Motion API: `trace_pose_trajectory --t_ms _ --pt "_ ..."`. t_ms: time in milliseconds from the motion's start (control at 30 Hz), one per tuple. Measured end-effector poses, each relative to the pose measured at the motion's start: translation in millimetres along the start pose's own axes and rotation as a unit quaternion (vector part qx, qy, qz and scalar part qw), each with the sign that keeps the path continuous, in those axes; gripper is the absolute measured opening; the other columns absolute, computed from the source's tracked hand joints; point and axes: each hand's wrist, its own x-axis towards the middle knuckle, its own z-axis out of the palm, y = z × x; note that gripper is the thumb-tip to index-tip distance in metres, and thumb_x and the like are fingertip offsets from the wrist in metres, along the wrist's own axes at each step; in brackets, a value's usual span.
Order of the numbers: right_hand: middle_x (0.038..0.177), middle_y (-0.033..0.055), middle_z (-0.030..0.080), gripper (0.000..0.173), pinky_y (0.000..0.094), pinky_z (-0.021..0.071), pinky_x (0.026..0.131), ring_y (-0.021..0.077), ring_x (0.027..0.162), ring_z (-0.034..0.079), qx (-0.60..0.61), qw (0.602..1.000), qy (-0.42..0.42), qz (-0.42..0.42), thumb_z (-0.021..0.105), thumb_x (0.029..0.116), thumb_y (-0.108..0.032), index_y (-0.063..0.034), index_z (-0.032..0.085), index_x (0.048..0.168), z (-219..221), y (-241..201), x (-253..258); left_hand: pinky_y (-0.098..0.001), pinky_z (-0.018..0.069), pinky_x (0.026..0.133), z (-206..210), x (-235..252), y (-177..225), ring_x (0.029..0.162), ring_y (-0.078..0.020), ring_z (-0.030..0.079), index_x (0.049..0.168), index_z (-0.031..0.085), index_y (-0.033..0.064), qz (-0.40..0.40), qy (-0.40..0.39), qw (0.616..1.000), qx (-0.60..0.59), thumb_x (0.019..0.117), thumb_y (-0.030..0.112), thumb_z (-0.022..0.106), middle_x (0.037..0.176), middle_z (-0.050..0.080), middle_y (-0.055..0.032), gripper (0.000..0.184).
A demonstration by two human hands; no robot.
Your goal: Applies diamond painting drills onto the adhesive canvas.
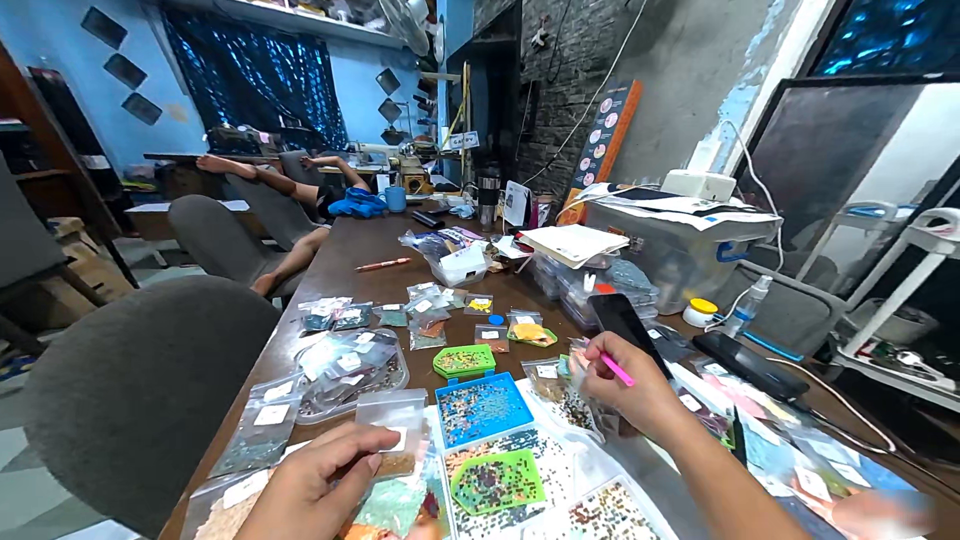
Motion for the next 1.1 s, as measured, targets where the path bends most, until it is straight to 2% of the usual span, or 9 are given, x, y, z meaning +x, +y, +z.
trace_pose_trajectory --t_ms 367,500,600,667,767,833,900,1000,1100 --pt "0.073 0.0034 0.058 0.027 0.0277 0.0476 0.060 0.0129 0.065 0.055 0.169 0.984 0.054 0.004 0.072 0.0808 0.010 -0.0052 0.059 0.099 -7.4 7.7 2.7 -0.0205 0.0541 0.083 -2.2 -0.5 -0.7 0.096 -0.0070 0.065 0.114 0.073 -0.0025 -0.001 -0.003 1.000 -0.001 0.0951 0.000 0.056 0.111 0.069 -0.0127 0.025" --pt "0.073 0.0029 0.058 0.026 0.0272 0.0477 0.058 0.0125 0.064 0.055 0.182 0.981 0.060 -0.016 0.072 0.0794 0.007 -0.0068 0.059 0.098 -0.8 4.0 0.2 -0.0210 0.0539 0.083 -1.3 0.2 0.5 0.095 -0.0071 0.065 0.114 0.073 -0.0016 -0.007 0.002 1.000 -0.002 0.0952 0.001 0.057 0.110 0.069 -0.0119 0.025" --pt "0.073 -0.0021 0.060 0.023 0.0249 0.0469 0.057 0.0077 0.063 0.057 0.111 0.991 0.039 -0.069 0.070 0.0775 -0.007 -0.0120 0.061 0.098 10.6 -3.4 -7.4 -0.0200 0.0546 0.080 7.9 0.4 2.3 0.090 -0.0042 0.065 0.116 0.073 0.0003 -0.022 0.022 0.999 -0.040 0.0948 0.004 0.059 0.107 0.070 -0.0079 0.025" --pt "0.075 -0.0059 0.060 0.019 0.0212 0.0462 0.054 0.0023 0.062 0.055 0.052 0.989 0.027 -0.136 0.065 0.0771 -0.014 -0.0132 0.062 0.096 23.1 -10.3 -14.1 -0.0198 0.0543 0.082 12.5 0.1 5.1 0.091 -0.0027 0.065 0.121 0.070 0.0009 -0.039 0.020 0.996 -0.079 0.0949 0.003 0.059 0.112 0.071 -0.0061 0.029" --pt "0.073 -0.0034 0.060 0.020 0.0184 0.0454 0.052 0.0013 0.060 0.054 0.015 0.974 0.005 -0.226 0.062 0.0789 -0.011 -0.0077 0.065 0.099 41.9 -16.5 -23.7 -0.0181 0.0522 0.081 17.7 1.8 9.0 0.090 -0.0004 0.063 0.129 0.065 0.0002 -0.047 0.006 0.991 -0.125 0.0938 0.001 0.060 0.117 0.069 -0.0042 0.036" --pt "0.072 -0.0017 0.060 0.022 0.0199 0.0457 0.051 0.0037 0.058 0.055 -0.001 0.969 -0.020 -0.248 0.062 0.0788 -0.008 -0.0070 0.066 0.101 52.6 -18.1 -28.0 -0.0179 0.0533 0.085 18.5 2.4 11.7 0.094 -0.0005 0.064 0.132 0.062 -0.0010 -0.058 -0.003 0.988 -0.146 0.0937 -0.001 0.060 0.122 0.067 -0.0048 0.039" --pt "0.075 0.0018 0.061 0.023 0.0238 0.0476 0.054 0.0082 0.060 0.056 0.002 0.970 -0.064 -0.234 0.064 0.0807 -0.007 -0.0047 0.066 0.103 58.6 -20.4 -32.0 -0.0177 0.0534 0.085 19.6 2.7 13.2 0.094 -0.0003 0.064 0.134 0.061 -0.0018 -0.065 0.001 0.985 -0.157 0.0927 -0.002 0.060 0.123 0.067 -0.0051 0.041" --pt "0.081 0.0001 0.062 0.028 0.0222 0.0494 0.059 0.0066 0.066 0.058 0.041 0.972 -0.136 -0.186 0.071 0.0887 -0.021 -0.0048 0.062 0.110 54.9 -23.3 -32.3 -0.0179 0.0535 0.083 20.5 1.3 13.2 0.093 -0.0004 0.064 0.135 0.059 -0.0018 -0.068 0.007 0.984 -0.164 0.0918 -0.001 0.060 0.122 0.067 -0.0048 0.044" --pt "0.088 0.0035 0.065 0.028 0.0298 0.0557 0.069 0.0107 0.073 0.064 0.099 0.981 -0.111 -0.126 0.063 0.0962 -0.021 -0.0010 0.062 0.115 33.0 -22.4 -21.4 -0.0196 0.0535 0.085 20.0 -2.3 12.1 0.094 -0.0015 0.064 0.134 0.060 -0.0040 -0.055 0.019 0.987 -0.149 0.0909 -0.001 0.061 0.123 0.066 -0.0071 0.043"
